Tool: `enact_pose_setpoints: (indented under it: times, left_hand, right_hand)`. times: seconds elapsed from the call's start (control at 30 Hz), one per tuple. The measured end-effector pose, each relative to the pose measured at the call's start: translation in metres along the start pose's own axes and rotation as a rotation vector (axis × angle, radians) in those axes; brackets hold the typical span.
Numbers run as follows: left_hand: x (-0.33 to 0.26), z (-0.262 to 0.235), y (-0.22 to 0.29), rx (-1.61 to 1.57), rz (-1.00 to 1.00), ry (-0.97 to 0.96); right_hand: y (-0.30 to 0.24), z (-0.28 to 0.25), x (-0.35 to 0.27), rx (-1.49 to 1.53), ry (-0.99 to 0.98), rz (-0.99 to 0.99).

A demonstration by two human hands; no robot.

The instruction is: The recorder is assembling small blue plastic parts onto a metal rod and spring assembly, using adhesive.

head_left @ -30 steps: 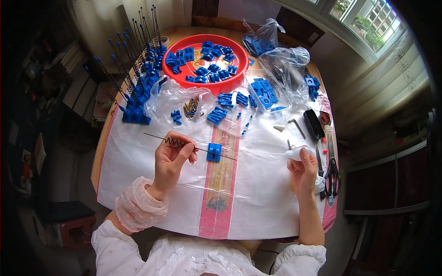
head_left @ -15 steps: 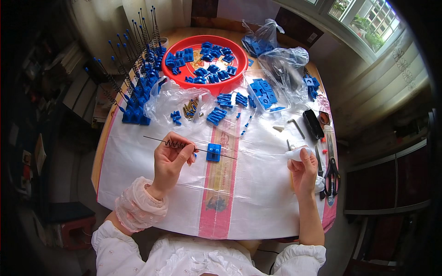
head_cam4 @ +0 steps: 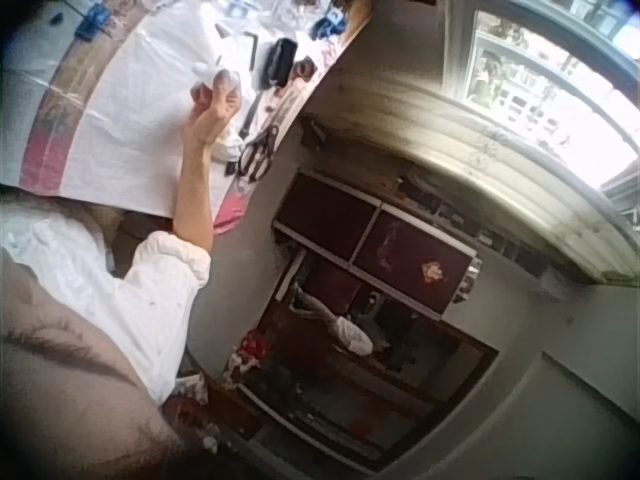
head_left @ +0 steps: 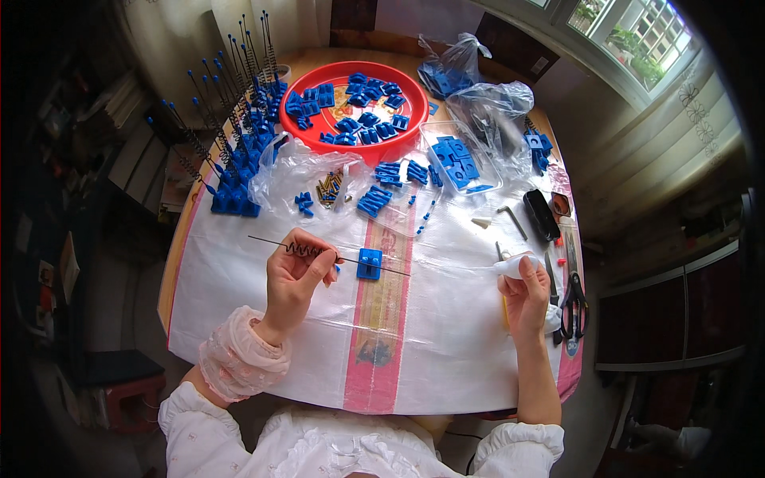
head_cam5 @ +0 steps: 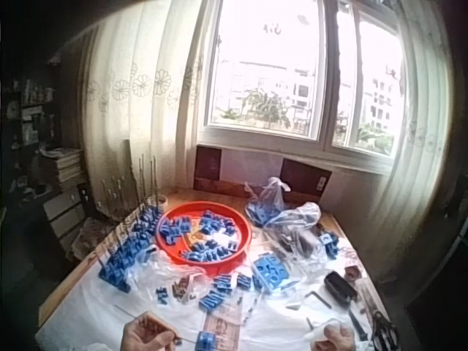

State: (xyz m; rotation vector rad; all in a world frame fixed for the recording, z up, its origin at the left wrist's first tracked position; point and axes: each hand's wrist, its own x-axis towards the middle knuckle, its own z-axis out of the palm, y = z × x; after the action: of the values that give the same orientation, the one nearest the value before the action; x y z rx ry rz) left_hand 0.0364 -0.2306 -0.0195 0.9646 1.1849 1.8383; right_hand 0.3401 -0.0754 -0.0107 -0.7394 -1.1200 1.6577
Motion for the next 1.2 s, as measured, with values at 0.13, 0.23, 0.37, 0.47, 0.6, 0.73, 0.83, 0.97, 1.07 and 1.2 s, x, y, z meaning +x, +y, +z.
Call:
enact_pose_setpoints:
  times: [0.13,0.23,0.37,0.47,0.6,0.73,0.83,0.97,1.07,1.2]
  left_hand:
    - [-0.0002,0.0009,0.0008,-0.004,-0.002,0.000]
    - [-0.0003,0.0002,0.0009,0.000,-0.002,-0.005]
    - [0.0005,0.0000,0.0003,0.000,0.002,-0.013]
    - [0.0000,-0.0001,0.0014,0.004,0.004,-0.009]
    - [0.0002,0.0009,0.0019,0.008,0.013,-0.014]
    - [0.0013,0.0001,0.0023,0.012,0.014,-0.007]
    - [0.0007,-0.0001,0.0018,0.009,0.008,-0.009]
    - [0.0019,0.0019,0.0011,0.007,0.012,-0.014]
    - [0.0016,0.0007,0.0017,0.019,0.016,-0.010]
    - [0.0017,0.0005,0.0010,0.024,0.023,-0.012]
  right_hand:
    - [-0.0010,0.0015,-0.0001,-0.029,-0.007,0.003]
    - [-0.0011,0.0014,-0.0003,-0.020,-0.005,-0.005]
    - [-0.0003,-0.0001,-0.0001,0.001,-0.004,-0.009]
    - [-0.0003,0.0000,0.0001,0.008,-0.007,-0.006]
    - [-0.0003,-0.0008,-0.0005,0.000,0.006,-0.005]
    - [-0.0018,0.0007,-0.0004,0.003,0.003,0.000]
    - [-0.0027,0.0026,-0.0007,0.003,0.007,0.000]
    - [-0.0008,-0.0011,-0.0009,0.006,0.017,-0.005]
    - [-0.0011,-0.0012,-0.0004,0.006,0.002,0.002]
    - [-0.0018,-0.0001,-0.0005,0.006,0.001,0.004]
